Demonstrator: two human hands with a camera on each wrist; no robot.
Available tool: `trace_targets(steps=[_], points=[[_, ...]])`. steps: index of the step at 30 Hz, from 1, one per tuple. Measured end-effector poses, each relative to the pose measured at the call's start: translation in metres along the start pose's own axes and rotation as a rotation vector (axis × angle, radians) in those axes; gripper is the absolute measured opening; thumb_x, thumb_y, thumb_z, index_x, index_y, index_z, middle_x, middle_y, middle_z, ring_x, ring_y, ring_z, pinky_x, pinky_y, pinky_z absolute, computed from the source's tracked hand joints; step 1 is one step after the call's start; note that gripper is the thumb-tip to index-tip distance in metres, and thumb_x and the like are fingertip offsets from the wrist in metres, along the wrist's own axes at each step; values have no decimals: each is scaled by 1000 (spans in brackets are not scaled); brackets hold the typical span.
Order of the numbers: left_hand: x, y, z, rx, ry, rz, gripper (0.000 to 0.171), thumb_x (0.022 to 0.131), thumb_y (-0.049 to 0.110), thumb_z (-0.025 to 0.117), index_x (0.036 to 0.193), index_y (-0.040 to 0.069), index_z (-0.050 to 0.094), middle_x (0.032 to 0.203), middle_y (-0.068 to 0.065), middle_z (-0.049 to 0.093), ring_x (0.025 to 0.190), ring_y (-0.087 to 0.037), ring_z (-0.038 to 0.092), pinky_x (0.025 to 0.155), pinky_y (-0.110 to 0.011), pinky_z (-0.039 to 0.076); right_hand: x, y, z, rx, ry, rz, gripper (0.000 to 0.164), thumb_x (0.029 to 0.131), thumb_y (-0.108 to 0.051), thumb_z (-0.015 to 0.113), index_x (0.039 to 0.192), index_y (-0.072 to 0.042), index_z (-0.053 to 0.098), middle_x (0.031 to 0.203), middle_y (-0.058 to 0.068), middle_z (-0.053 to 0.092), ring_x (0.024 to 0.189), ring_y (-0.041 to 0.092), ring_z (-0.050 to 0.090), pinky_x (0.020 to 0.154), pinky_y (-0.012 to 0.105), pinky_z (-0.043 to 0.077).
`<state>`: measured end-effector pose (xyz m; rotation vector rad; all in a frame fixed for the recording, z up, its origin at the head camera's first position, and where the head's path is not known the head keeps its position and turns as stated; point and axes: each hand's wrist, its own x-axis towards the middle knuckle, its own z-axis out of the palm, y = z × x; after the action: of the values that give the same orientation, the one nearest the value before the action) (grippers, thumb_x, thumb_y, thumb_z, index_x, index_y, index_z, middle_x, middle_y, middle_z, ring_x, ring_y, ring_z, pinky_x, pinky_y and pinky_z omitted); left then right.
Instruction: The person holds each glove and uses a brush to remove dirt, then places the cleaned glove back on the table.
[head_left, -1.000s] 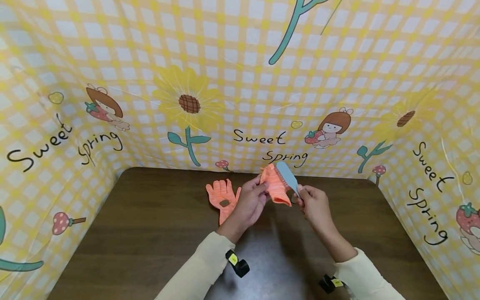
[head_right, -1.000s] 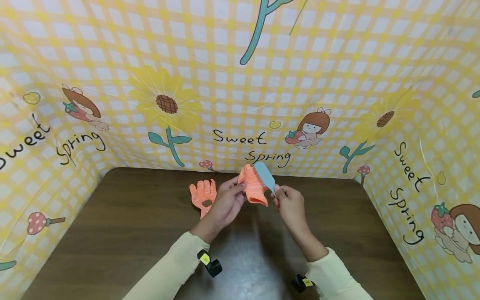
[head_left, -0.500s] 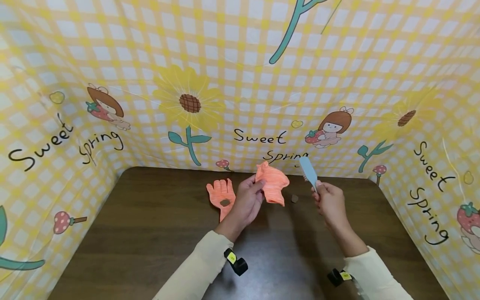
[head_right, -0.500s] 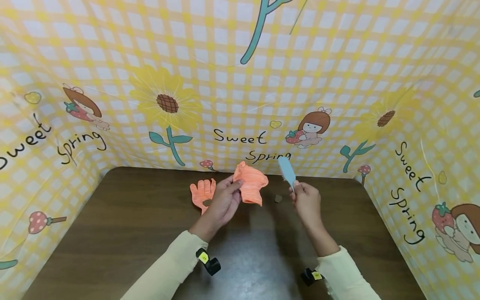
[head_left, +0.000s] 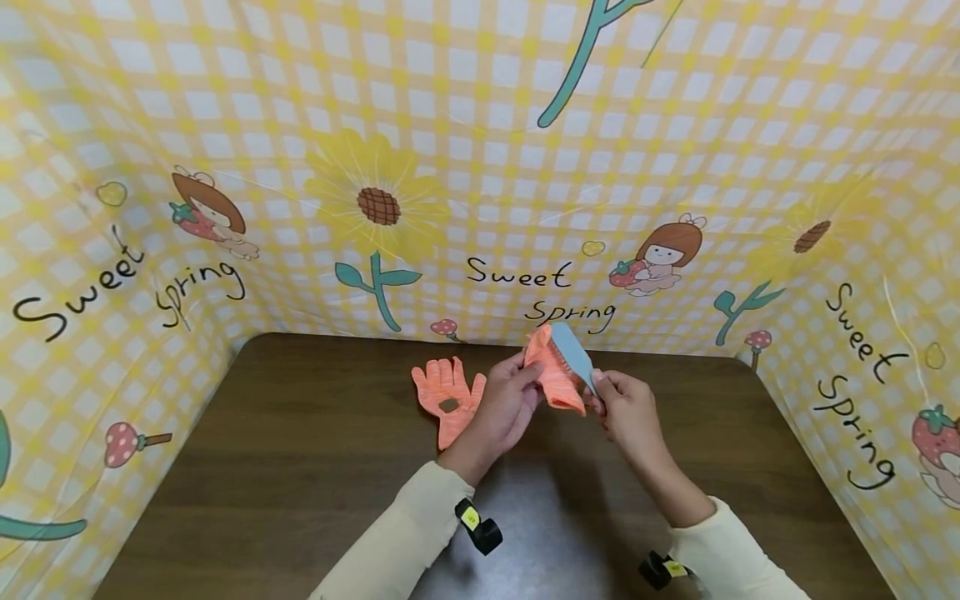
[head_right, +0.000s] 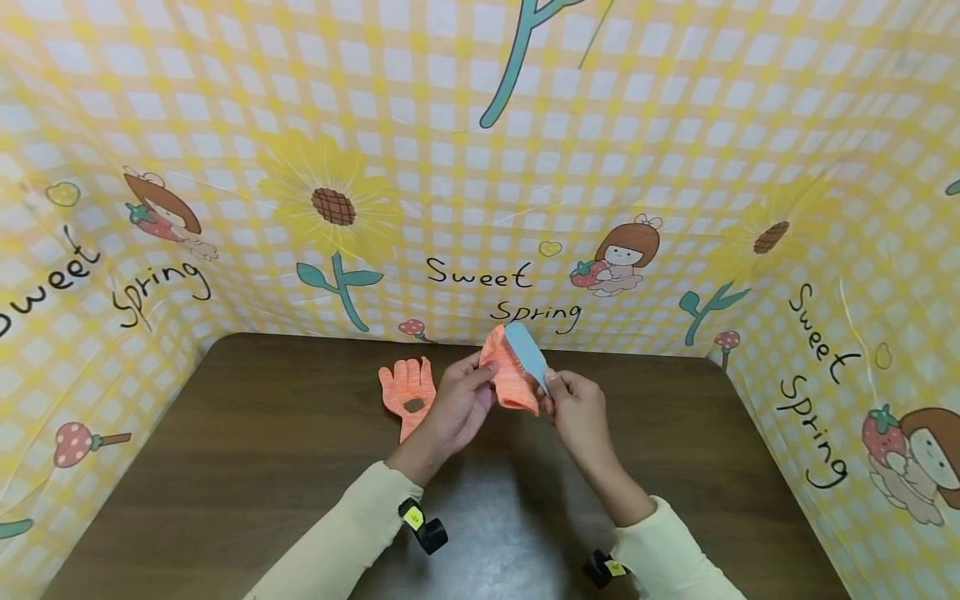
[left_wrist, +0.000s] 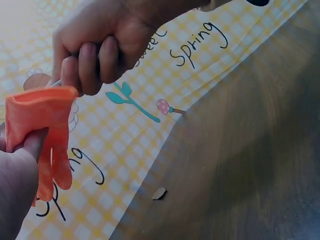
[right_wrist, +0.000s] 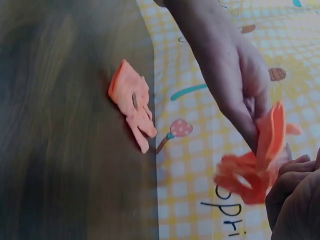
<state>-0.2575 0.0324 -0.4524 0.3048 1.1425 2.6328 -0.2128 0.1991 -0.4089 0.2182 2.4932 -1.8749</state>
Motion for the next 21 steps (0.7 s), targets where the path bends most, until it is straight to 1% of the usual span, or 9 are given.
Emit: trace_targets(steps=[5,12,15,18,21], points=[[-2,2,-3,-5,-29,-24,49,109,0,34,157,-6,29,160,-20,38,133,-22,51,96,-30,53,3,1,-5,-8,28,18,37,110,-27,47,93,3,61,62,-2,48,50,9,36,43,23,29],[-3,2,-2,0,-20,-34,47,108,0,36,155,-7,33,160,-20,39,132,-21,51,94,-28,53,7,3,-10,1,41,32,37,110,-26,46,93,4,60,63,-2,48,49,8,36,42,23,29],[-4,2,-3,0,-14,-36,48,108,0,36,156,-6,33,160,-19,38,134,-22,50,95,-29,53,9,6,-11,-6,41,30,37,110,-26,46,94,4,60,62,-2,47,49,8,35,42,24,28],[-5,3,-5,3,-3,-38,48,108,-1,36,155,-6,32,157,-18,41,130,-21,52,95,-28,53,14,12,-15,-26,45,29,38,110,-27,46,94,4,61,62,-3,48,48,8,36,41,23,29],[-6,4,-7,9,15,-20,45,107,-2,37,152,-9,36,143,-16,49,120,-17,57,92,-27,55,19,18,-21,-47,68,32,39,110,-29,45,95,3,61,62,-4,49,49,7,37,41,23,31]])
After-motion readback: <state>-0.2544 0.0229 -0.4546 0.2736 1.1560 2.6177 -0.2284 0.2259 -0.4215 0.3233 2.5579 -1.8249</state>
